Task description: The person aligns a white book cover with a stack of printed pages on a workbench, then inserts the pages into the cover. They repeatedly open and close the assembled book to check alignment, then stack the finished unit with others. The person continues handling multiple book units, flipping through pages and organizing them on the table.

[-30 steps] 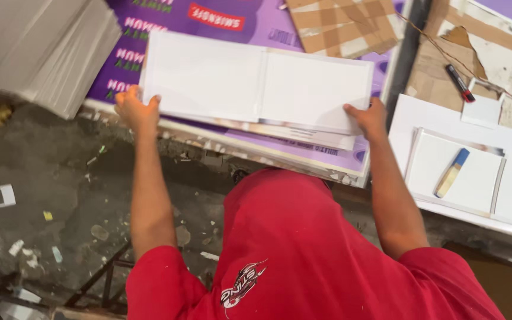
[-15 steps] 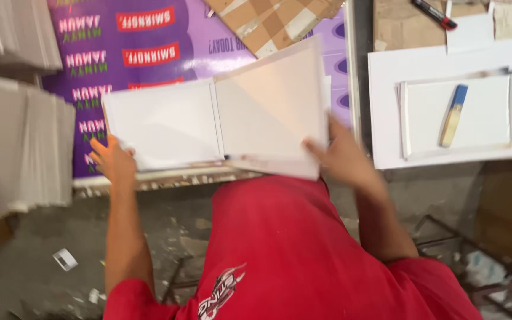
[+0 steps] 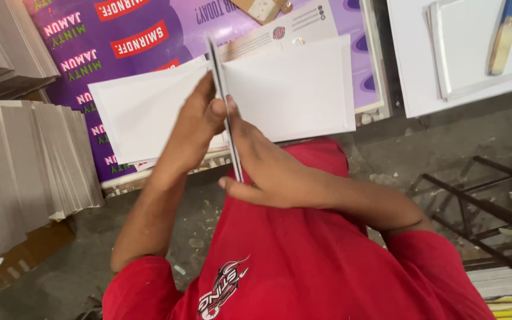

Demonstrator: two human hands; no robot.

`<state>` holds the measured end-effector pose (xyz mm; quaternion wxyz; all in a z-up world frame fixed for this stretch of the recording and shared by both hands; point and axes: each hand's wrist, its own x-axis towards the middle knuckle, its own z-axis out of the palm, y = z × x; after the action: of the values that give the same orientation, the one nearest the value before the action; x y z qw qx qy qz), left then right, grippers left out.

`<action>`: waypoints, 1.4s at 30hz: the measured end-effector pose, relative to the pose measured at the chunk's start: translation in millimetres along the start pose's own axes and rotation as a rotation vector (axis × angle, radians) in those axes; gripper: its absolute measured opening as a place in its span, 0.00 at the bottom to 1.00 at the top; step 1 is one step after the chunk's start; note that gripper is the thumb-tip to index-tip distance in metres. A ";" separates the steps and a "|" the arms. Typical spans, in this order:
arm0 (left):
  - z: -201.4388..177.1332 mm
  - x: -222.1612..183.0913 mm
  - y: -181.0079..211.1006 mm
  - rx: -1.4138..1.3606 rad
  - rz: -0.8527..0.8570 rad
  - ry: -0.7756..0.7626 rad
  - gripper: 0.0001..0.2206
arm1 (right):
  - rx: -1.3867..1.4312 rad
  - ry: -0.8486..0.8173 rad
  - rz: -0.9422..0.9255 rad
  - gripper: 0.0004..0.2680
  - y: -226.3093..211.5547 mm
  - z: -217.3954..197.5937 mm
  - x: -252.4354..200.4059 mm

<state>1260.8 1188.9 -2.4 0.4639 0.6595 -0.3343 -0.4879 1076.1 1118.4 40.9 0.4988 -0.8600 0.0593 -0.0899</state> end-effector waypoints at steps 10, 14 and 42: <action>19.6 14.3 63.1 0.428 0.052 0.100 0.20 | -0.444 0.553 0.721 0.40 195.0 -15.9 -107.4; 59.9 20.7 73.1 0.489 -0.086 0.093 0.27 | 0.276 0.758 1.004 0.24 203.9 -22.1 -141.5; 190.7 101.1 86.8 0.718 -0.108 0.143 0.37 | -0.262 0.686 0.716 0.21 173.2 -69.7 -94.3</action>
<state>1110.2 1014.1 27.4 0.1988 0.8294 -0.4157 -0.3159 966.9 991.6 -84.6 0.3382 -0.7620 0.5213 -0.1824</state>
